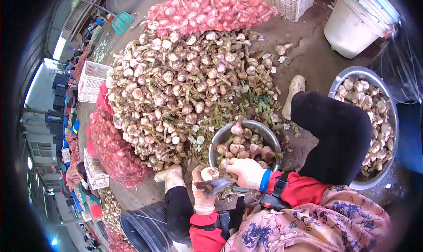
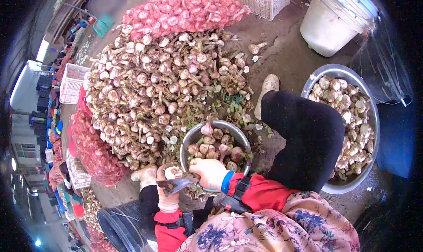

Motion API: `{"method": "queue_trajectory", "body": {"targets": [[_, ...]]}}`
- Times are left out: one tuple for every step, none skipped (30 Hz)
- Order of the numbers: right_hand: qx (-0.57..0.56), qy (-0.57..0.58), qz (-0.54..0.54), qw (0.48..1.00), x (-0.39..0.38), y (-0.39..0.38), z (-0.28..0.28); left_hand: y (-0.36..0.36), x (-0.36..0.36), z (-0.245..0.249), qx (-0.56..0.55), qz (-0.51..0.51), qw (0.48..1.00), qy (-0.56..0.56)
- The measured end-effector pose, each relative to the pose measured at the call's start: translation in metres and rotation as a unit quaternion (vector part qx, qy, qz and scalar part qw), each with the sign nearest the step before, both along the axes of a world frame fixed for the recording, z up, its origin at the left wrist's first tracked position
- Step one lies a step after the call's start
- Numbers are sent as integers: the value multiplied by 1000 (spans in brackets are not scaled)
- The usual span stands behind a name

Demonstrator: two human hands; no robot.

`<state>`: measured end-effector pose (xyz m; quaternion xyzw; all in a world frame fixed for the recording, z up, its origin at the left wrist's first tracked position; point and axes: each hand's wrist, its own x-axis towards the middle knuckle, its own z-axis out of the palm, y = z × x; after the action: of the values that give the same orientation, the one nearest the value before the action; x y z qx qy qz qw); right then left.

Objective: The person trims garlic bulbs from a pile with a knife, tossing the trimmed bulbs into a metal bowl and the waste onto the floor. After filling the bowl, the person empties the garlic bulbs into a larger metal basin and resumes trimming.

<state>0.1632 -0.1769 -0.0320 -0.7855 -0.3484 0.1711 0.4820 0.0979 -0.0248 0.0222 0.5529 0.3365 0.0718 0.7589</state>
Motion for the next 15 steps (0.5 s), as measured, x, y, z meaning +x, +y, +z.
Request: {"method": "queue_trajectory", "body": {"targets": [[-24, -15, 35, 999, 0, -2, 2, -3, -6, 0, 1, 1, 1000, -2], [-33, -42, 38, 998, 0, -4, 7, -6, -11, -1, -58, 24, 998, -3], [-32, -45, 39, 998, -4, -6, 7, -8, -15, -2, -116, 46, 992, -5], [-39, -43, 38, 998, -6, -8, 7, -11, -18, -2, -150, 60, 987, -11], [-46, -42, 35, 997, -7, -8, 5, -12, -22, -8, -148, 58, 987, -15], [-38, -48, 22, 998, -5, -9, 0, -11, -28, -18, -138, 58, 988, -43], [-36, -51, 22, 998, -4, -10, -4, -13, -33, -24, -128, 60, 987, -70], [-64, -35, 31, 997, -4, -11, -8, -25, -37, -14, 74, -27, 994, -72], [-92, -20, 39, 995, -3, -14, -12, -36, -38, -2, 76, -28, 994, -74], [-173, 105, 20, 979, 16, -25, -15, -45, -38, 11, 230, -65, 965, -108], [-247, 230, 2, 941, 32, -38, -21, -50, -40, 22, 380, -100, 909, -136], [-192, 238, -92, 948, 33, -39, -67, -52, -42, 29, 324, -81, 928, -163], [-137, 240, -183, 943, 38, -33, -106, -43, -46, 24, 330, -75, 927, -161], [-91, 236, -226, 941, 35, -29, -67, -31, -48, 13, 286, -63, 948, -124], [-44, 250, -166, 953, 33, -27, -51, -20, -49, 5, 238, -54, 966, -89]]}}
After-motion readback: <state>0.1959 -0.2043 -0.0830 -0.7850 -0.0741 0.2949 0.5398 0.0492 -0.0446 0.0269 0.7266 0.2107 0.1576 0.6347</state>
